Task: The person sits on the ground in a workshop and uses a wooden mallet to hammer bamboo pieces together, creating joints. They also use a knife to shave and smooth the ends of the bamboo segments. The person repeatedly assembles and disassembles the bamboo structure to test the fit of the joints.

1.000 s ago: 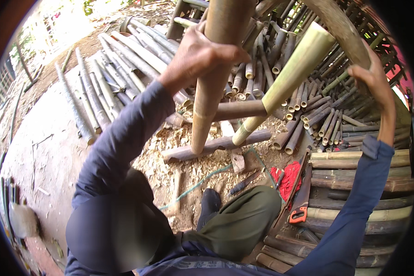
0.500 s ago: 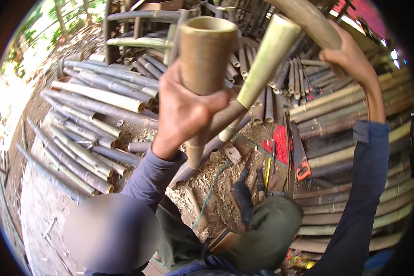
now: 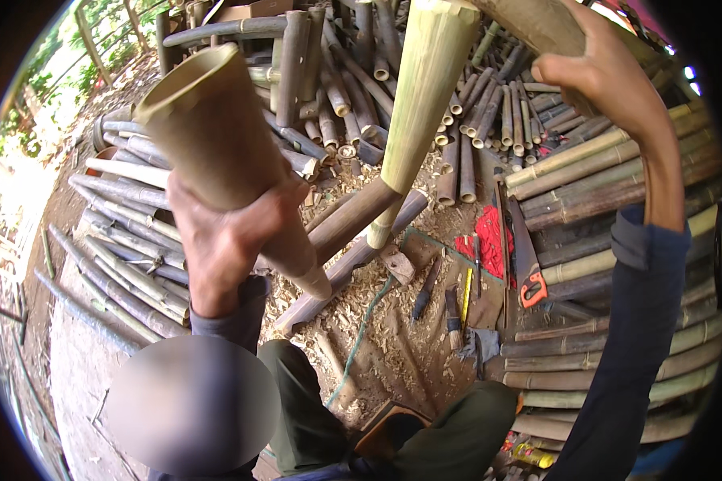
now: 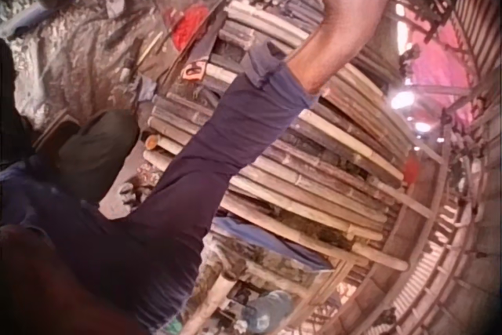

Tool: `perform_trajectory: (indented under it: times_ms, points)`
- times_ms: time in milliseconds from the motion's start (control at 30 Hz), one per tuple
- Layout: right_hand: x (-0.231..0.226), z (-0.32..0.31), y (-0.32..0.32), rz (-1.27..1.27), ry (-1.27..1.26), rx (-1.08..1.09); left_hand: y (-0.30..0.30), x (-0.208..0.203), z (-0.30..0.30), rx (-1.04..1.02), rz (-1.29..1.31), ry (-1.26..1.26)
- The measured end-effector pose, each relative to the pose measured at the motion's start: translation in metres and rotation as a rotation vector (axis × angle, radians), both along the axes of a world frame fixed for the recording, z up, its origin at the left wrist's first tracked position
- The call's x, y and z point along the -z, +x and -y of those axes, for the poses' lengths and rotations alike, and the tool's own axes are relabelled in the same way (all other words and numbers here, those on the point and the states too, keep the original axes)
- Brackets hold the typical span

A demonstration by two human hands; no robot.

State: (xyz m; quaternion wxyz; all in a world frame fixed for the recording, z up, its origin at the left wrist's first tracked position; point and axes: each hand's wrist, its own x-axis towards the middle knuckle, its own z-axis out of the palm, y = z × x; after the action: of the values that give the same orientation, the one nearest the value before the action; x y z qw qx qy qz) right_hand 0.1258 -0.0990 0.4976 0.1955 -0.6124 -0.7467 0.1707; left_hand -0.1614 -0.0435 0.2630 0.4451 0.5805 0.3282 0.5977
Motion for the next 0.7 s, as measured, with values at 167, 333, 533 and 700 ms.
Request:
perform_trajectory:
  times_ms: [167, 333, 533, 700]
  points:
    - [0.04, -0.013, 0.049, 0.362, 0.505, 0.013, 0.007, 0.011, 0.017, -0.028, 0.195, 0.054]
    - [0.046, 0.006, 0.059, 0.173, 0.504, 0.002, 0.009, 0.004, 0.046, -0.029, 0.113, 0.008]
    - [0.061, 0.066, 0.096, 0.058, 0.424, 0.081, 0.054, -0.023, 0.099, -0.288, -0.099, 0.144]
    - [0.108, 0.166, 0.164, 0.175, 0.367, 0.284, 0.083, -0.005, 0.165, -0.328, -0.152, 0.337]
